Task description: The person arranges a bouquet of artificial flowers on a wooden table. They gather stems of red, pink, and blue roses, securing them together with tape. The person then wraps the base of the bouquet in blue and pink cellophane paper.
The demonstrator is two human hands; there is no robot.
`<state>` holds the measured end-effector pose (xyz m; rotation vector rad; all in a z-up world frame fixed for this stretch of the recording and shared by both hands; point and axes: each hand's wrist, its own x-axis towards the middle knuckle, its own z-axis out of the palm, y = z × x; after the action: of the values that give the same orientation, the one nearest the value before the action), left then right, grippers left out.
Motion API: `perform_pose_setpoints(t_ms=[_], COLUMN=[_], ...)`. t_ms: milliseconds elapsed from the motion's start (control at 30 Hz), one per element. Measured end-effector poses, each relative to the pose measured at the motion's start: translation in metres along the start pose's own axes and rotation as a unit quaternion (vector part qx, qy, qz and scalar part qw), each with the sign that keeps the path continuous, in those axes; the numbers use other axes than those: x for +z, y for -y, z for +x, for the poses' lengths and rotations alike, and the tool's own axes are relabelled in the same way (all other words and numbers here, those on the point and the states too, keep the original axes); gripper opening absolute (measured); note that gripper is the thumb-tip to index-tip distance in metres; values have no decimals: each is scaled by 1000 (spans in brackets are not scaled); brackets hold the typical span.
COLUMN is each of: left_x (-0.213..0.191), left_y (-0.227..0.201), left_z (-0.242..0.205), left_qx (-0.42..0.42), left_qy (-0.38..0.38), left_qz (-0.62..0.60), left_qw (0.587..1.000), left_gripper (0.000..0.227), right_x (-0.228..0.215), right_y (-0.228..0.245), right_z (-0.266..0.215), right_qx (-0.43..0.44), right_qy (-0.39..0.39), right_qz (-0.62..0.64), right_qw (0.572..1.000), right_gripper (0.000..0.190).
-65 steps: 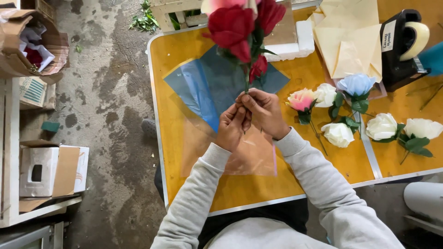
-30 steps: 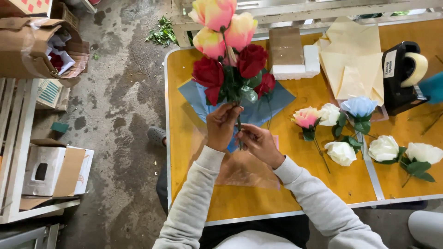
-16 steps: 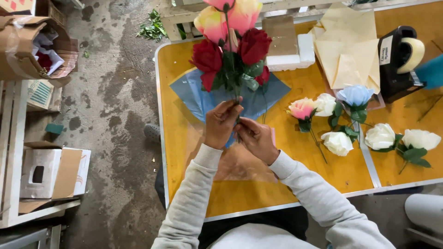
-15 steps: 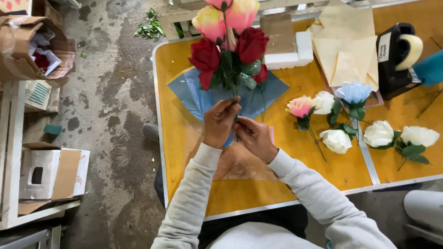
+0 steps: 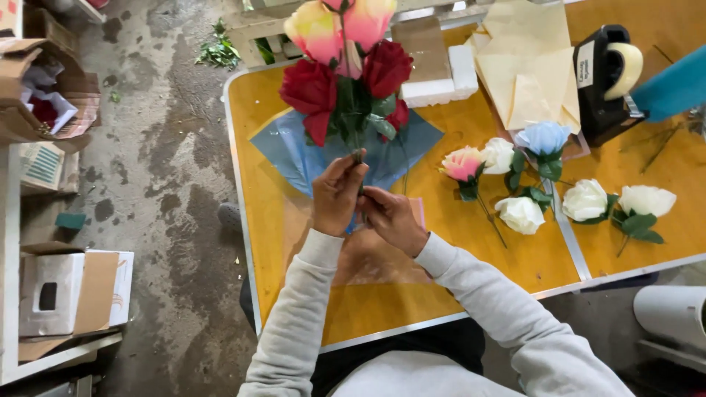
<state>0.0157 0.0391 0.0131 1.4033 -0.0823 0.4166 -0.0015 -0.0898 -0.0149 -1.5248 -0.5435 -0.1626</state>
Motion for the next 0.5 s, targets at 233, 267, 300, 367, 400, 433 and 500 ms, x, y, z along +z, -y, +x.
perform_pose_setpoints(t_ms=[233, 267, 300, 367, 400, 433, 500], left_x=[1, 1, 3, 3, 3, 3, 2], left_y=[8, 9, 11, 7, 5, 6, 7], left_z=[-2, -2, -2, -2, -3, -3, -2], left_qx=[-6, -7, -10, -16, -24, -20, -22], left_qy=[-25, -28, -30, -29, -28, -27, -27], left_qz=[-17, -20, -24, -21, -17, -18, -19], left_qw=[1000, 999, 999, 999, 999, 999, 999], left_gripper=[19, 19, 18, 17, 17, 17, 16], right_x=[1, 2, 2, 2, 1, 2, 3], right_y=[1, 4, 7, 0, -3, -4, -4], right_z=[0, 2, 2, 0, -1, -1, -1], right_qx=[-15, -24, -32, -38, -41, -45, -54], right_qy=[13, 13, 12, 8, 4, 3, -6], right_qz=[-31, -67, -104, -115, -125, -126, -149], right_qw=[999, 997, 994, 993, 991, 991, 987], right_gripper=[13, 13, 12, 12, 11, 11, 12])
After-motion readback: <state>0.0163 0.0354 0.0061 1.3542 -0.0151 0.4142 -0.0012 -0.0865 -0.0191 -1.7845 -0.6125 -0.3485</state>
